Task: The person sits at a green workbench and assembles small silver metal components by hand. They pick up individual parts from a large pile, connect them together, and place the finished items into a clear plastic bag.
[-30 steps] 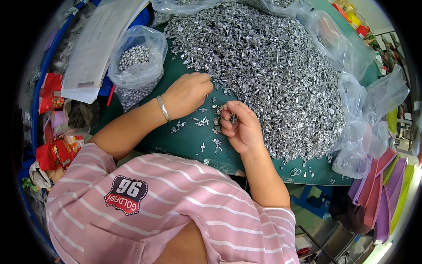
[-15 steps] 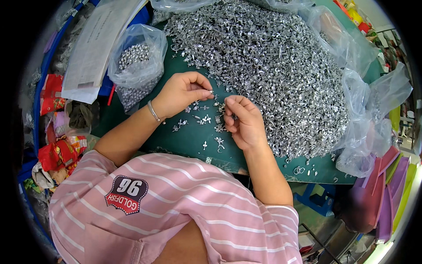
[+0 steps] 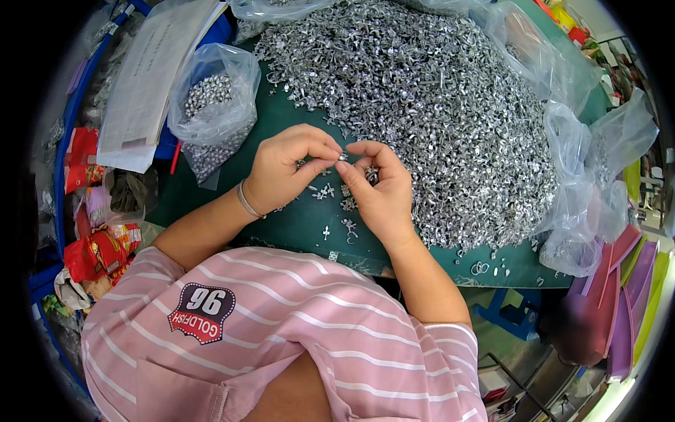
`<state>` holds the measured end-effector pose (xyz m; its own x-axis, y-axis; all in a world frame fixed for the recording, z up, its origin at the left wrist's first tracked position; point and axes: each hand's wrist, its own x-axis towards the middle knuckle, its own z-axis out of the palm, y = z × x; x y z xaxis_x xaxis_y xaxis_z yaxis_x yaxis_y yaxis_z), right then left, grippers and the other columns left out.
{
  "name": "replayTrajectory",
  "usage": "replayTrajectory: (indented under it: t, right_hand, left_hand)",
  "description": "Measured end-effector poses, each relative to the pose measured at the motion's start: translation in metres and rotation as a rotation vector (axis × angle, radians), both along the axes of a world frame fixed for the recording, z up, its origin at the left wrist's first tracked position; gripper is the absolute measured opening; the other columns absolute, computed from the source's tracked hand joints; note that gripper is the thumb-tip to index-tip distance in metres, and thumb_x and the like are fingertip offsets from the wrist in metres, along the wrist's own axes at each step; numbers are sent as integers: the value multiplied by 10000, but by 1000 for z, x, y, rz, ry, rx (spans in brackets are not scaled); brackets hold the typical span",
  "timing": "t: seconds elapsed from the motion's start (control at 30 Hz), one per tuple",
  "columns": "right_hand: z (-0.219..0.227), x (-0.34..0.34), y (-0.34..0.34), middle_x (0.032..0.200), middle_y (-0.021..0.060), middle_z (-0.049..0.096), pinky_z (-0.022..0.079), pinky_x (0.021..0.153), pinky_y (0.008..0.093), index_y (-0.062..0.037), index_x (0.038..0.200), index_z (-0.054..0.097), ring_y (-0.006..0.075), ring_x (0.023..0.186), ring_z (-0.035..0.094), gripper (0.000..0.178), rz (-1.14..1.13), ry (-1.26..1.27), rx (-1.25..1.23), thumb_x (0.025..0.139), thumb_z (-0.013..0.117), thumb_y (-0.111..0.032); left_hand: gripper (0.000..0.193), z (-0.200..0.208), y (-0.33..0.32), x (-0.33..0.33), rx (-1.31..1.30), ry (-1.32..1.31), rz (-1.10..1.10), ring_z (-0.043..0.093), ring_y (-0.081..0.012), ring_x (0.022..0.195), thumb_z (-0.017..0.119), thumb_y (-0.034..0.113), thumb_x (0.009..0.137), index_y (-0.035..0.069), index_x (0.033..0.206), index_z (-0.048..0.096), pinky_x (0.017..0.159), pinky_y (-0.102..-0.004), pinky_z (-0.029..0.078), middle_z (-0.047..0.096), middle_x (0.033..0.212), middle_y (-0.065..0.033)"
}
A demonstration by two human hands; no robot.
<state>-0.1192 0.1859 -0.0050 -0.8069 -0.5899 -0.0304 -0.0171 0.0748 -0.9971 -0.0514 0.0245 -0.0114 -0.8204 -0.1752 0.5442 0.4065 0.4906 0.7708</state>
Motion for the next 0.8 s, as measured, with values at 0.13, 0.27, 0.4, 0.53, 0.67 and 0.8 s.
replayTrajectory:
  t: [0.13,0.27,0.4,0.53,0.67,0.8]
  right_hand:
    - [-3,1,2,692,7,546,394,528,214,-26,929,633,71,587,469,144,-7,442,97,798,692,-39]
    - [-2,-3,3,695,44,567,413,502,241,-34,904,644,109,566,498,116,-4,708,91,797,687,-35]
    - [1,-1,4,682,58,561,428,499,256,-41,910,643,143,558,525,133,-30,524,139,786,688,-24]
    - [5,-3,0,656,59,539,432,493,259,-37,925,646,159,539,521,159,27,699,162,775,696,-21]
    - [5,-6,2,665,51,558,425,487,246,-40,947,659,144,543,525,183,18,804,116,770,701,-16]
    - [2,-3,3,693,48,603,428,508,229,-26,979,659,95,575,538,177,-82,572,71,804,680,-45]
  left_hand:
    - [151,2,1,2,-26,32,33,650,-215,769,701,-63,698,25,805,643,657,-281,515,661,848,-94]
    - [158,2,1,3,23,9,43,648,-217,762,698,-69,687,23,799,636,661,-277,514,658,844,-95]
    - [164,3,1,3,-68,49,82,646,-217,759,696,-71,682,20,797,623,650,-277,512,651,832,-101]
    - [160,6,5,5,-130,71,53,643,-218,752,693,-67,684,21,791,614,632,-288,511,645,820,-111]
    - [145,7,4,1,-72,112,83,640,-222,724,696,-54,686,20,773,606,621,-292,508,643,799,-112]
    - [139,4,1,-1,11,75,136,640,-220,705,699,-46,687,20,752,594,621,-290,506,643,785,-112]
